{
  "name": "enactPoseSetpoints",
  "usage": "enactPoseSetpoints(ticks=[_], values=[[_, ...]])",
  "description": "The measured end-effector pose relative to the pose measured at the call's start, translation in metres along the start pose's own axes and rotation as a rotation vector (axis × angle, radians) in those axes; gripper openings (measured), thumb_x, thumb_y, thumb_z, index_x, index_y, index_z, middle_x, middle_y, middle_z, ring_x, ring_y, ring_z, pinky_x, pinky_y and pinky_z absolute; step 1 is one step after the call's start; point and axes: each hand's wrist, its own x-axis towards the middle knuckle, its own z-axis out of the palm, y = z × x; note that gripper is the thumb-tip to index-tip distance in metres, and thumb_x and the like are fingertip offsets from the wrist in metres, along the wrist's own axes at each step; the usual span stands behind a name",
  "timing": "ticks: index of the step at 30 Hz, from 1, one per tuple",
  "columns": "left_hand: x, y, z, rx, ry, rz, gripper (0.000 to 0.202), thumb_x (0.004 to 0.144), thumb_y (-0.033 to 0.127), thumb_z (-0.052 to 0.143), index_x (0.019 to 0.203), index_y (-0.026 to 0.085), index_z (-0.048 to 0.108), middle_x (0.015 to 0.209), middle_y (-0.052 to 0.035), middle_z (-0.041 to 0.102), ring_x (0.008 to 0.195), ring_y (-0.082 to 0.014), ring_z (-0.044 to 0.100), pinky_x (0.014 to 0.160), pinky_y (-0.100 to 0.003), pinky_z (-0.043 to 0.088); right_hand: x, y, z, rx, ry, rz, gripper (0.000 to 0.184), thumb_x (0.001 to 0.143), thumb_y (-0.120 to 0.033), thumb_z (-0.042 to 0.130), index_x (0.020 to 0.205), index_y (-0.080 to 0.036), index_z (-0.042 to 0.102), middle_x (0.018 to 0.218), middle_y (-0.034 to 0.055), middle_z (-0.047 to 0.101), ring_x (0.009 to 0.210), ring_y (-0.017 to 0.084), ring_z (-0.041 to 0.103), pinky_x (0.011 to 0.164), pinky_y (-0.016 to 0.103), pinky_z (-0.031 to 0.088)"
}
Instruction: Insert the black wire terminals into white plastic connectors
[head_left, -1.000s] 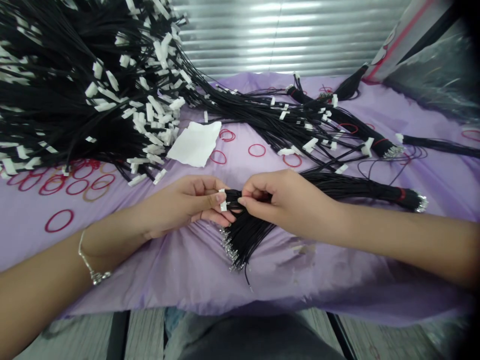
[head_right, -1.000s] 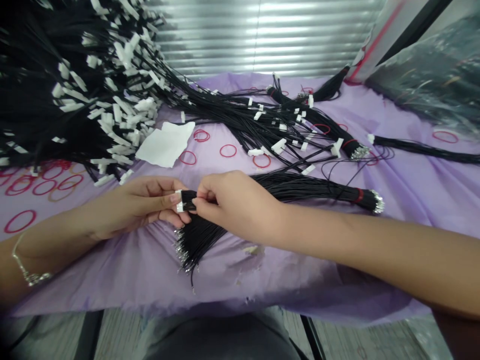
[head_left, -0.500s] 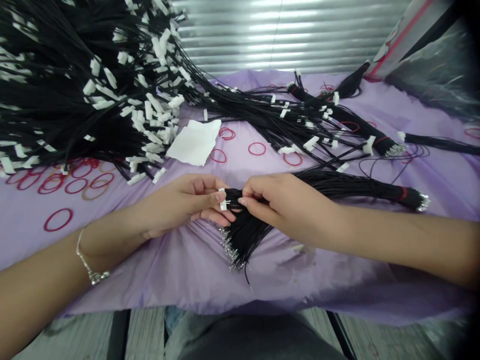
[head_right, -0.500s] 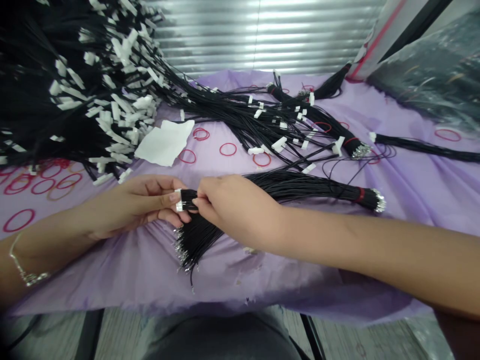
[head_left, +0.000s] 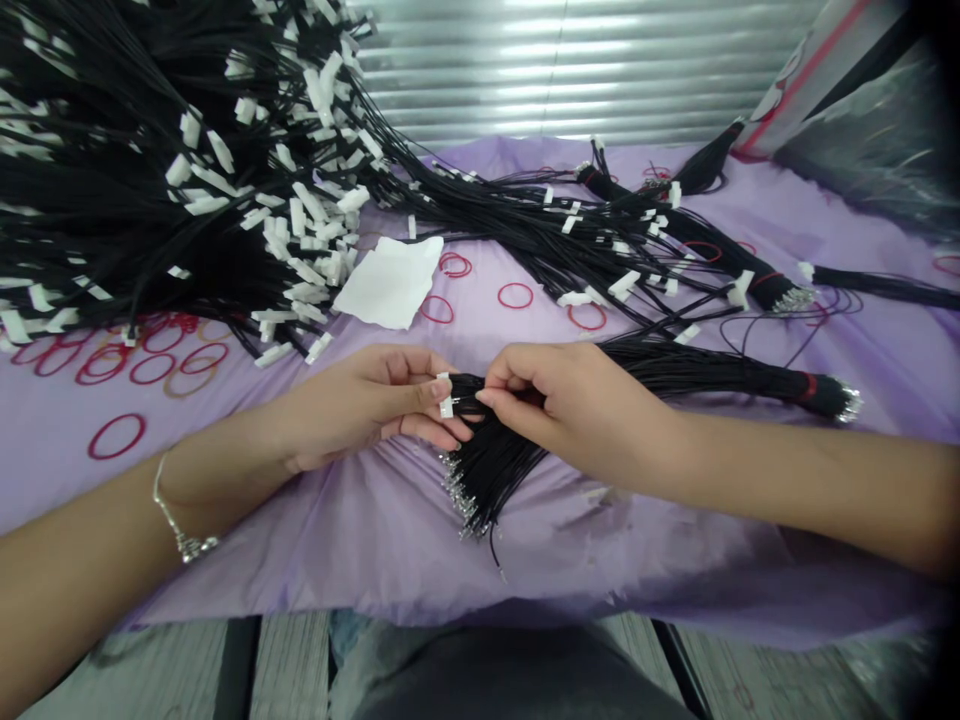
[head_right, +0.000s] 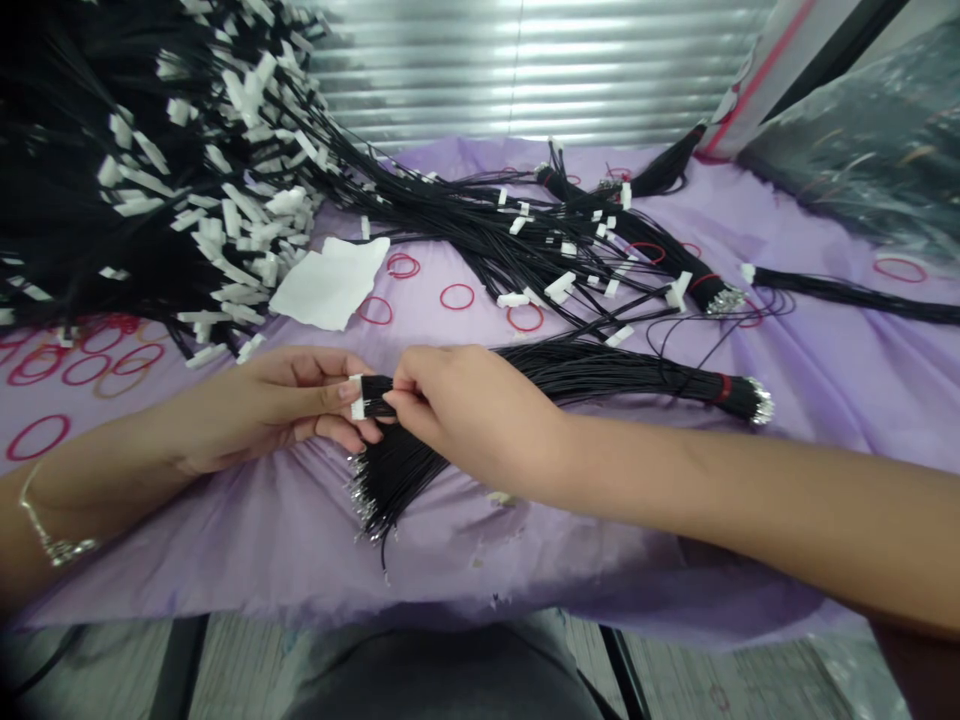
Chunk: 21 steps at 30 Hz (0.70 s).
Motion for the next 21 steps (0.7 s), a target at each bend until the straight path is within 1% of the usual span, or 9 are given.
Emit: enactPoseSetpoints(ticks=[4,7,13,17,21], values=[[-0.0003,0.0005,0.0013,0.005,0.001,0.002,0.006,0.082,0.016,0.063,0.084,0.010,0.063,0.072,-0.0066,0.071,0.066,-0.0120,0.068,0.065,-0.017,0.056,0.0010,-0.0013,-0.0020,-0.025,-0.022,-0.007,0.017,0.085,-0.025,0.051,0.077,-0.015,0.062,0.061,-0.0022,0.057,0.050,0.007,0.042,0.051,0.022,0.027],[-0.0005,0.0010,0.0017,0.011,0.004,0.001,0.006,0.082,0.014,0.062,0.084,0.009,0.063,0.072,-0.0068,0.071,0.066,-0.0119,0.068,0.065,-0.017,0.056,0.0016,-0.0033,-0.0031,-0.077,-0.059,-0.013,0.019,0.087,-0.025,0.048,0.080,-0.014,0.062,0.062,-0.0008,0.057,0.049,0.008,0.041,0.051,0.023,0.026],[0.0002,-0.0003,0.0000,0.013,-0.001,0.009,0.006,0.082,0.016,0.063,0.083,0.010,0.063,0.073,-0.0071,0.071,0.068,-0.0129,0.069,0.066,-0.018,0.057,0.0010,-0.0035,-0.0023,-0.129,-0.065,-0.028,0.019,0.088,-0.025,0.047,0.083,-0.014,0.062,0.066,0.0015,0.060,0.054,0.010,0.046,0.054,0.024,0.029],[0.0009,-0.0016,-0.0020,0.000,-0.015,0.011,0.008,0.081,0.017,0.064,0.084,0.010,0.063,0.073,-0.0076,0.071,0.067,-0.0136,0.069,0.066,-0.019,0.057,0.0012,-0.0006,-0.0001,-0.100,-0.039,-0.068,0.015,0.086,-0.024,0.052,0.082,-0.015,0.063,0.068,0.0007,0.062,0.060,0.011,0.050,0.058,0.023,0.031],[0.0012,-0.0019,-0.0029,0.002,-0.013,0.009,0.008,0.081,0.016,0.063,0.083,0.009,0.063,0.070,-0.0078,0.070,0.065,-0.0133,0.069,0.065,-0.018,0.057,0.0019,-0.0004,0.0038,-0.098,0.012,-0.079,0.012,0.084,-0.023,0.054,0.079,-0.016,0.063,0.066,-0.0005,0.061,0.061,0.011,0.048,0.059,0.023,0.032]])
